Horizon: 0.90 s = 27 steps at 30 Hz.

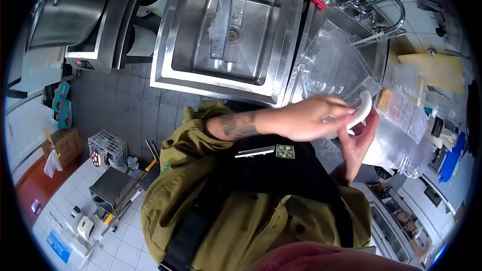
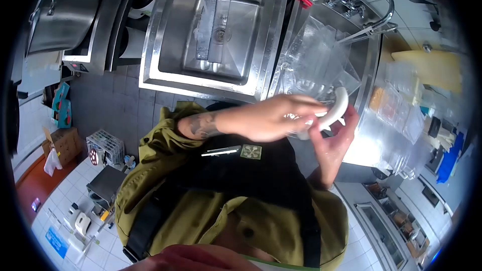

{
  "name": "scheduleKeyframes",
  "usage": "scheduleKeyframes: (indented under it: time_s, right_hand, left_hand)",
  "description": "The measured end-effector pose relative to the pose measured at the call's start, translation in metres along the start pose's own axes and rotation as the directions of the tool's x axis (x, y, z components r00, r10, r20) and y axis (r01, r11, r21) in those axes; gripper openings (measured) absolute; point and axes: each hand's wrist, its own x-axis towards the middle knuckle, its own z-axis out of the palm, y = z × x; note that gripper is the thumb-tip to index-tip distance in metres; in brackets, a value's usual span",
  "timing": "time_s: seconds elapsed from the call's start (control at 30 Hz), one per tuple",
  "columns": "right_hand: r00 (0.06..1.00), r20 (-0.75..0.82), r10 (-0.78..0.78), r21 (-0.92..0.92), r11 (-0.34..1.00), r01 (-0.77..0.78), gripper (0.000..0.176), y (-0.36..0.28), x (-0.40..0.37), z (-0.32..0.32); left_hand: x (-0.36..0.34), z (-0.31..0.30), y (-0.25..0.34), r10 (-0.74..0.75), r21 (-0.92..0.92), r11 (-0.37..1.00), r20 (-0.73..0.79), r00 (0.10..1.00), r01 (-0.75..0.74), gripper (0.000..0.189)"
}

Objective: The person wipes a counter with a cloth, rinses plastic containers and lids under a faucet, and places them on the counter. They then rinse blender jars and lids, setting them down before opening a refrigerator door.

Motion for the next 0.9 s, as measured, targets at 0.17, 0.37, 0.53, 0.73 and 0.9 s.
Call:
scheduleKeyframes:
  time_s: [0.17, 0.37, 0.53, 0.73, 0.9]
  right_hand:
    - [0.956, -0.283, 0.076, 0.052, 0.997, -0.064, 0.059, 0.000, -0.008, 0.012]
    - [0.920, -0.340, 0.194, 0.361, 0.930, -0.063, 0.052, -0.013, -0.006, 0.047]
    - [0.876, -0.440, 0.197, 0.371, 0.928, -0.022, 0.032, -0.005, -0.001, 0.050]
    - [0.885, -0.434, 0.172, 0.354, 0.935, -0.008, 0.046, -0.010, 0.004, 0.057]
    - [0.910, -0.391, 0.140, 0.348, 0.937, 0.005, 0.044, -0.020, 0.007, 0.066]
  left_hand:
    - [-0.075, -0.110, -0.162, -0.618, -0.397, 0.764, -0.676, 0.402, 0.508, 0.035]
    - [-0.205, -0.200, -0.347, -0.899, -0.696, 0.413, -0.417, 0.137, 0.588, 0.019]
    - [-0.212, -0.196, -0.359, -0.970, -0.779, 0.243, -0.174, 0.173, 0.578, 0.029]
    - [-0.196, -0.187, -0.300, -0.971, -0.635, 0.237, -0.179, 0.158, 0.735, 0.053]
    - [-0.185, -0.186, -0.284, -0.930, -0.751, 0.337, -0.172, 0.325, 0.567, 0.032]
